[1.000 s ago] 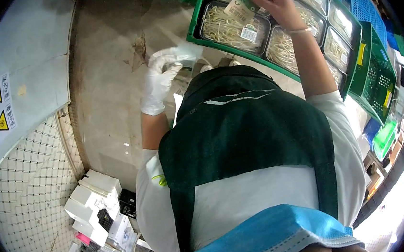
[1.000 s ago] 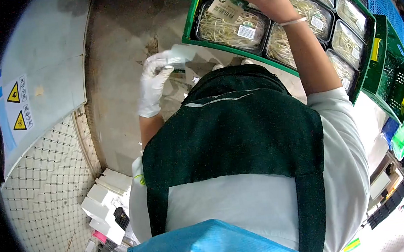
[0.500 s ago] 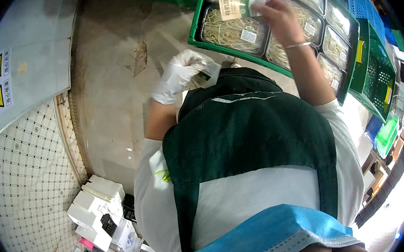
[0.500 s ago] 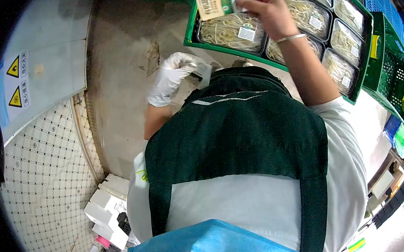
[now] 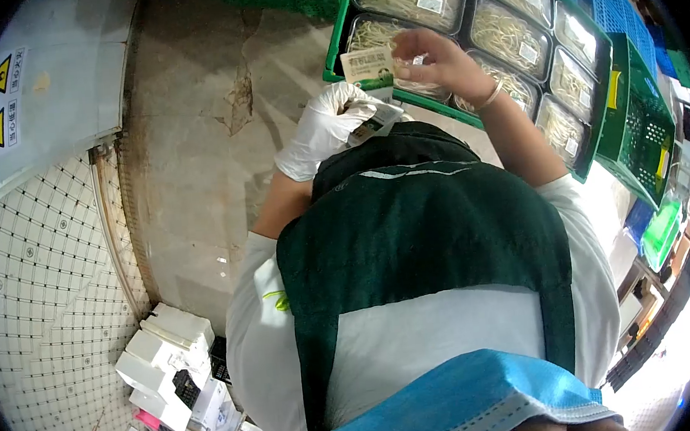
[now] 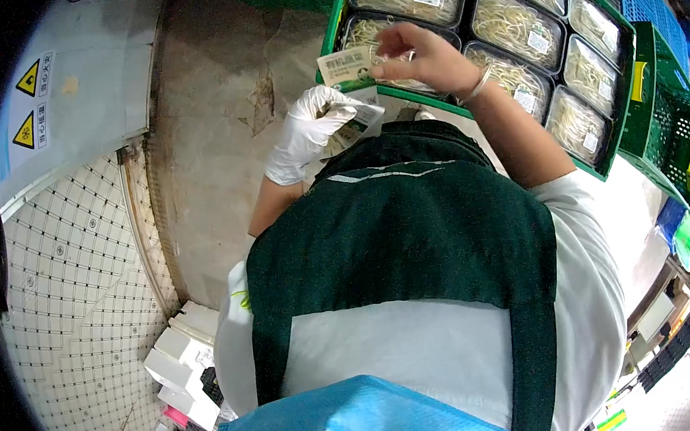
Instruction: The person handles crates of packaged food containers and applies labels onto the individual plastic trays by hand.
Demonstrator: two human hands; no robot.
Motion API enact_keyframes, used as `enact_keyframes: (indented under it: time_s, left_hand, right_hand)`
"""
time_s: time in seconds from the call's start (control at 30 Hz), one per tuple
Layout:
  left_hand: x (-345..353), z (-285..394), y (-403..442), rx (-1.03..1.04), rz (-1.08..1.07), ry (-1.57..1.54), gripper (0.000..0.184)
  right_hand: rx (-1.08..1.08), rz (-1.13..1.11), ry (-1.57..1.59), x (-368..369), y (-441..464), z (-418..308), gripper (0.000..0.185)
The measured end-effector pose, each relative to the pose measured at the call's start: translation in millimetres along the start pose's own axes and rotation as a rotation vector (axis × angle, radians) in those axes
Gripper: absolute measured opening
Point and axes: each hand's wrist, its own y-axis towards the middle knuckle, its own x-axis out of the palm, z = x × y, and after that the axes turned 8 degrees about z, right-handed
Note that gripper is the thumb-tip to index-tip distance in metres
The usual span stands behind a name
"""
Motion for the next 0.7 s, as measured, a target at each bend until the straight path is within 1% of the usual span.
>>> enact_keyframes:
  time_s: [0.03,0.07,0.1,0.13,0.17,0.2,0.23,0.27,0.3,0.33,0.4,0.43,0.47,0.5,0.53,0.57,0.6,0.67,0.7]
  left_hand:
    - [1.2,-0.3,-0.5,-0.005,-0.005,0.0,0.003]
    - [7.0,1.2,4.5,-0.002,-0.077,0.046,0.004]
    - [8.8,5.2,6.3,0.004,-0.149,0.093,0.006]
    - [10.3,9.5,8.2,0.012,-0.22,0.14,0.009]
    - [4.3,15.7,7.0,-0.075,-0.236,0.23,0.006]
    - [-1.0,13.4,5.9,-0.076,-0.237,0.23,0.006]
    - [-7.7,9.0,3.2,0.015,-0.113,-0.009,0.007]
    - [-17.0,6.8,0.9,0.105,0.011,-0.248,0.009]
    - [-29.3,10.7,2.5,0.069,-0.029,-0.324,0.012]
    - [-38.3,5.2,-3.8,0.093,0.078,-0.316,0.011]
    - [-61.7,-12.8,-13.3,-0.001,0.144,-0.314,0.01]
    - [-66.5,-18.3,-16.4,-0.001,0.142,-0.315,0.01]
    - [-70.8,-24.0,-19.7,-0.029,0.182,-0.274,0.01]
    - [-73.3,-26.9,-22.2,-0.057,0.222,-0.233,0.01]
    - [-69.4,-24.7,-18.8,-0.058,0.223,-0.231,0.01]
    - [-69.8,-25.0,-20.8,-0.098,0.227,-0.195,0.01]
    - [-70.9,-25.5,-22.0,-0.138,0.228,-0.159,0.01]
    - [-73.9,-28.7,-20.1,-0.164,0.219,-0.211,0.013]
    - [-70.5,-22.2,-20.1,-0.163,0.24,-0.274,0.014]
  right_hand:
    - [-0.059,-0.049,-0.104,-1.7,2.3,-11.3,0.052]
    - [-0.12,-0.095,-0.208,-6.0,5.7,-18.6,0.049]
    - [-0.172,-0.199,-0.341,-5.8,14.3,-16.4,0.034]
    - [-0.173,-0.192,-0.34,-9.4,17.0,-16.8,0.034]
    - [-0.141,-0.129,-0.32,-12.8,20.8,-18.6,0.029]
    - [-0.108,-0.07,-0.3,-17.4,23.9,-23.8,0.025]
    - [-0.097,0.03,-0.266,-27.5,25.8,-31.6,0.021]
    - [-0.114,0.09,-0.253,-37.6,31.4,-22.8,0.023]
    - [-0.127,0.127,-0.274,-44.2,36.2,-11.8,0.026]
    - [-0.141,0.168,-0.297,-40.4,39.3,2.0,0.029]
    - [-0.163,0.199,-0.452,-23.1,46.4,41.1,0.037]
    - [-0.212,0.232,-0.498,-15.3,45.4,49.3,0.04]
    - [-0.131,0.218,-0.584,-9.8,46.3,56.3,0.037]
    - [-0.203,0.257,-0.701,-2.8,44.7,60.3,0.038]
    - [-0.275,0.296,-0.816,-2.8,44.5,68.8,0.039]
    - [-0.313,0.328,-0.964,5.2,42.0,77.3,0.047]
    - [-0.31,0.33,-0.963,9.4,38.8,75.6,0.047]
    - [-0.386,0.488,-1.092,17.3,29.7,72.4,0.055]
    - [-0.335,0.468,-1.163,16.1,25.7,69.8,0.062]
